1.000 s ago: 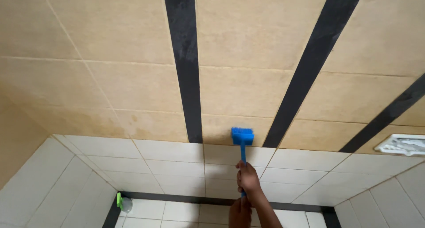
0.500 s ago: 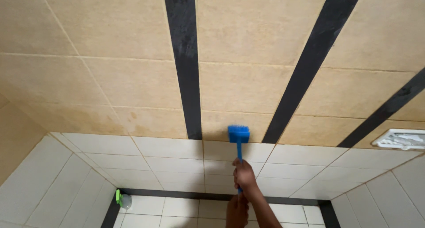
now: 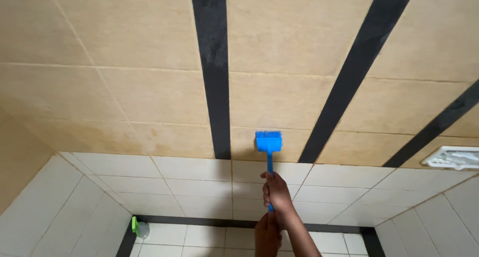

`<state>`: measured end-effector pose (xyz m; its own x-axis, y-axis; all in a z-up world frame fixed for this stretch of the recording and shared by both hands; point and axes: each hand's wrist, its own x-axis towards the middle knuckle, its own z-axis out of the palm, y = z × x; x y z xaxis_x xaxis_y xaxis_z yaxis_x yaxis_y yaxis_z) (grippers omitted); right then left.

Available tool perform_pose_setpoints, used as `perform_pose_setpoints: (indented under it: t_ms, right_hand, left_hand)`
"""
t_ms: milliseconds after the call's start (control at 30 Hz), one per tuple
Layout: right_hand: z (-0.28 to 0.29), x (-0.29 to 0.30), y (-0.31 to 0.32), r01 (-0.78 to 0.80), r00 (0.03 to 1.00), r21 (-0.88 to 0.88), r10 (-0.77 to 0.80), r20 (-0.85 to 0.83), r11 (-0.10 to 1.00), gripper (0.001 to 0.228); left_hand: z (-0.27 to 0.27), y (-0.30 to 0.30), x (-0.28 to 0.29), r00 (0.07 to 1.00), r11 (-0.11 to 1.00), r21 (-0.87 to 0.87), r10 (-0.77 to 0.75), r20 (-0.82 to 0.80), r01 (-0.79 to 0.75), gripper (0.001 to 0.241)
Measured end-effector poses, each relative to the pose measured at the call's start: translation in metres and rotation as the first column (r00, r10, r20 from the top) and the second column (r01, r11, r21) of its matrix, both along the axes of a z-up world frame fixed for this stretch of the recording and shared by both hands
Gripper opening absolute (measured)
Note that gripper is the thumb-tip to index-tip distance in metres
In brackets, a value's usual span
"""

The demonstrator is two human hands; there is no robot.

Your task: The person uses a blue scrub brush to clean the vertical black stripes on the bathroom walls. They scrub the wall near the shower faucet and then move to scrub the wall near the toilet and sink.

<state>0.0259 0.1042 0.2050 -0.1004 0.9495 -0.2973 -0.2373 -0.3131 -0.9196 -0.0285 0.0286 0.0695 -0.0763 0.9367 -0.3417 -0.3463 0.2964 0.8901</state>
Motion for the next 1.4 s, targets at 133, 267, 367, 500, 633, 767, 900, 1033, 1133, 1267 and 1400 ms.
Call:
perform_pose_setpoints:
  t_ms: [133,267,367,500,633,767,900,1033,1133,1267,1400]
  right_hand:
    - [-0.009,-0.005,0.005,-0.002,0.999,-0.034,0.001,-0.048,0.999,0.031]
    - [-0.042,-0.004,0.01,-0.006,0.998,-0.119,-0.001,-0.064,0.993,0.03]
    - [-0.056,-0.005,0.007,0.011,0.999,-0.164,-0.017,-0.036,0.986,0.031]
    - [-0.045,-0.006,0.001,0.048,0.999,-0.19,-0.047,0.008,0.981,0.032]
    - [-0.016,-0.005,-0.002,0.068,0.997,-0.099,-0.063,0.05,0.993,0.032]
    - [-0.001,-0.004,0.0,0.068,0.998,-0.052,-0.069,-0.004,0.996,0.029]
    - [-0.014,-0.003,0.002,0.062,0.998,-0.052,-0.063,-0.016,0.997,0.027]
    - [-0.039,-0.006,0.002,0.064,0.998,-0.095,-0.067,-0.021,0.993,0.025]
    - [-0.061,-0.008,0.003,0.072,0.997,-0.152,-0.072,0.004,0.986,0.025]
    - [-0.065,-0.013,0.002,0.08,0.996,-0.173,-0.072,0.051,0.982,0.022]
    - [-0.045,-0.015,0.001,0.077,0.996,-0.142,-0.07,0.055,0.987,0.022]
  left_hand:
    - [-0.007,0.002,-0.003,1.0,1.0,0.006,0.014,0.0,-0.014,0.046]
    - [-0.081,0.013,-0.005,0.998,0.999,0.026,-0.027,-0.049,0.028,0.049]
    - [-0.179,0.032,0.0,0.97,0.986,0.107,-0.1,-0.222,0.127,0.041]
    - [-0.175,0.027,0.002,0.904,0.942,0.294,-0.02,-0.427,0.16,0.039]
    - [-0.054,0.004,-0.005,0.992,0.995,-0.015,-0.096,0.077,0.097,0.043]
    - [-0.02,0.003,0.0,0.994,0.998,0.023,-0.054,0.096,0.052,0.045]
    - [-0.038,0.005,-0.001,0.998,0.998,0.042,-0.055,0.033,0.054,0.048]
    - [-0.075,0.007,-0.004,0.997,0.997,-0.007,-0.074,-0.024,0.074,0.045]
    - [-0.093,0.005,-0.006,0.986,0.999,-0.011,-0.055,-0.156,0.054,0.046]
    - [-0.108,0.002,-0.006,0.989,0.996,0.086,0.018,-0.15,-0.006,0.05]
    - [-0.084,0.002,-0.01,0.997,1.0,-0.004,0.016,-0.081,-0.016,0.048]
